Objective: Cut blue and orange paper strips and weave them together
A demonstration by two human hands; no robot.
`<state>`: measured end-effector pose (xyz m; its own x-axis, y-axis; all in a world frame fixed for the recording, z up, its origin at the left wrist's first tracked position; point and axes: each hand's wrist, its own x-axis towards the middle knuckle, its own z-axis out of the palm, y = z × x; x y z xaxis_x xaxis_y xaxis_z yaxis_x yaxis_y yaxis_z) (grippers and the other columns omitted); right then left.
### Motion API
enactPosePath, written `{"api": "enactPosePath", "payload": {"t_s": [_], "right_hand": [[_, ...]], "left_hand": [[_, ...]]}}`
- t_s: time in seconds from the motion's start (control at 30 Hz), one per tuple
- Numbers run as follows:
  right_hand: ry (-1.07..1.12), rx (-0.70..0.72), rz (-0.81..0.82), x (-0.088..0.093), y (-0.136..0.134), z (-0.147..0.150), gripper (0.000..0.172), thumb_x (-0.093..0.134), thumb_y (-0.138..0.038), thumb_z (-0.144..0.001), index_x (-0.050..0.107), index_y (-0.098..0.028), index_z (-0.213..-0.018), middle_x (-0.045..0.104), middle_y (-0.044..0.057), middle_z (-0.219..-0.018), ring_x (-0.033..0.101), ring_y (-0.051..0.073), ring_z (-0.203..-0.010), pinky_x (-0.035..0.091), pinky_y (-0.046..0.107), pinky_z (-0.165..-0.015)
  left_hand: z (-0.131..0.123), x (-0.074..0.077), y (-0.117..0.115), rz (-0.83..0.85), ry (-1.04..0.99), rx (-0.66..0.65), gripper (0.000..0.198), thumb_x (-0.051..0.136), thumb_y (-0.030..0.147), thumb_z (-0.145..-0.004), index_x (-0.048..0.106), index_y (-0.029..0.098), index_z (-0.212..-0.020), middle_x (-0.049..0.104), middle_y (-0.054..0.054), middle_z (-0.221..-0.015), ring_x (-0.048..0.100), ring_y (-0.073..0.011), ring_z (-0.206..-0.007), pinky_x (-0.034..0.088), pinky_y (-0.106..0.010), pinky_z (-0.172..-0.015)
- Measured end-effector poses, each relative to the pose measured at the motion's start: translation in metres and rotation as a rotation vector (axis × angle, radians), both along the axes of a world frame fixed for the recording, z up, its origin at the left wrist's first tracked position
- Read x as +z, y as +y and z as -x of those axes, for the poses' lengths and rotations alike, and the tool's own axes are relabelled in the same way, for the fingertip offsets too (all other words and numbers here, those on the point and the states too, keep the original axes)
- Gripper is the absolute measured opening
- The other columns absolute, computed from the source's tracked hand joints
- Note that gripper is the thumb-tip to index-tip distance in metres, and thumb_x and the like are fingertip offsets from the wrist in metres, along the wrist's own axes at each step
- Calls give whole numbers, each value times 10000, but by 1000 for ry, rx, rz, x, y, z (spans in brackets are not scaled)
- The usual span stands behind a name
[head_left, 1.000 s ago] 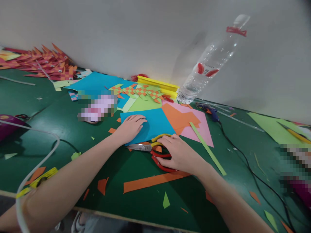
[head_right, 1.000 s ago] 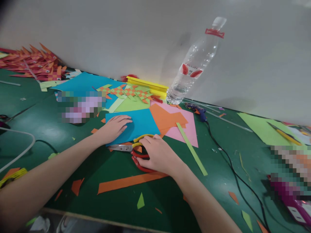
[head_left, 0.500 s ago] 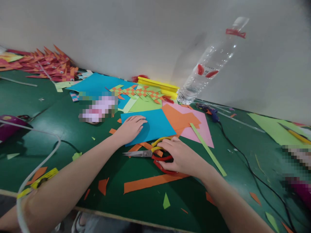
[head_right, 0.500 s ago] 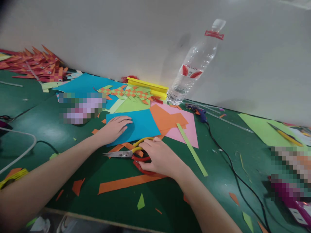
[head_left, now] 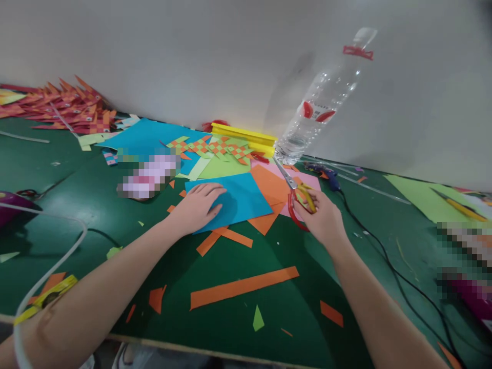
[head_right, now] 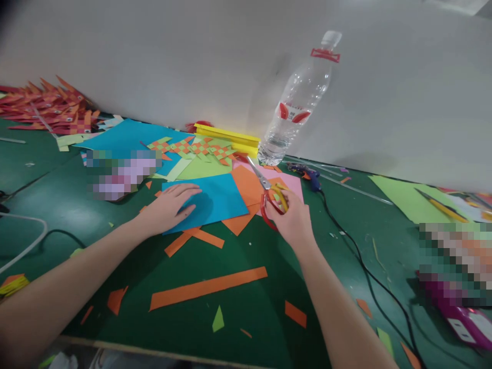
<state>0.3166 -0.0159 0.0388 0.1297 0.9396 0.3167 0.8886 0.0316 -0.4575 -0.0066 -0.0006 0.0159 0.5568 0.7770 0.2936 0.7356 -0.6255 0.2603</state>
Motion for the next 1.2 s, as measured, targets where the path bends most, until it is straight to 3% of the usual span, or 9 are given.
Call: {"api": "enactPosePath", "payload": {"t_s": [0.1, 0.3, 0.6, 0.73, 0.8, 0.9, 1.03, 1.2], "right_hand": [[-205, -78, -19, -13, 6, -6, 427, 556, -438, -788, 558, -177, -1125, 631, 165, -1189, 592, 351, -1047, 394, 536, -886], [-462, -76, -28, -23, 3, -8, 402, 469, -364, -842, 547, -95, -1129, 637, 230, -1089, 557, 383, -1020, 420, 499, -801], [-435, -12, -201, -12, -2, 1, 368, 432, -316, -882, 509, -127, -1189, 637, 186, -1039, 571, 348, -964, 405, 485, -824], [-375, 144, -262, -12, -6, 15, 340, 434, -297, -896, 503, -185, -1208, 631, 146, -1104, 572, 322, -1035, 399, 492, -900], [-382, 253, -259, -14, -9, 22, 345, 446, -295, -896, 496, -205, -1225, 623, 133, -1151, 558, 316, -1091, 399, 486, -933], [-402, 368, -251, -16, -11, 29, 329, 460, -272, -897, 514, -204, -1215, 629, 125, -1160, 561, 309, -1103, 398, 485, -955], [-339, 474, -357, -11, -17, 37, 265, 476, -188, -884, 572, -210, -1130, 676, 99, -1047, 602, 266, -1011, 425, 446, -906], [-369, 917, -610, 0, -51, 70, 235, 529, -165, -859, 615, -234, -1066, 711, 32, -898, 617, 191, -839, 434, 374, -833]], "left_hand": [[-3, 0, -7, -3, 79, -71, 426, 387, 398, -978, 442, 189, -1345, 462, -115, -1427, 402, -270, -1323, 281, -475, -1104], [-9, 1, -15, 33, 190, -92, 599, 462, 558, -923, 415, 188, -1393, 395, -126, -1490, 320, -306, -1386, 268, -484, -1116], [-4, 1, -11, -11, 202, -174, 431, 397, 453, -982, 573, 167, -1254, 553, -116, -1363, 488, -262, -1274, 403, -424, -1027], [-7, 9, -18, -148, 286, -206, 316, 366, 223, -987, 655, 152, -1094, 665, -117, -1193, 616, -262, -1083, 506, -411, -861], [-8, 15, -22, -203, 353, -181, 325, 372, 70, -922, 653, 120, -1079, 695, -136, -1101, 645, -270, -997, 530, -393, -769], [-6, 22, -25, -243, 371, -101, 337, 383, -3, -856, 669, 108, -994, 719, -140, -962, 668, -274, -885, 535, -380, -695], [-2, 21, -26, -295, 273, -16, 347, 351, 31, -883, 678, 131, -941, 728, -133, -942, 678, -258, -840, 534, -376, -701], [-1, 18, -30, -318, 86, 146, 281, 419, 278, -980, 681, 213, -901, 743, -50, -831, 685, -205, -728, 517, -311, -622]]}}
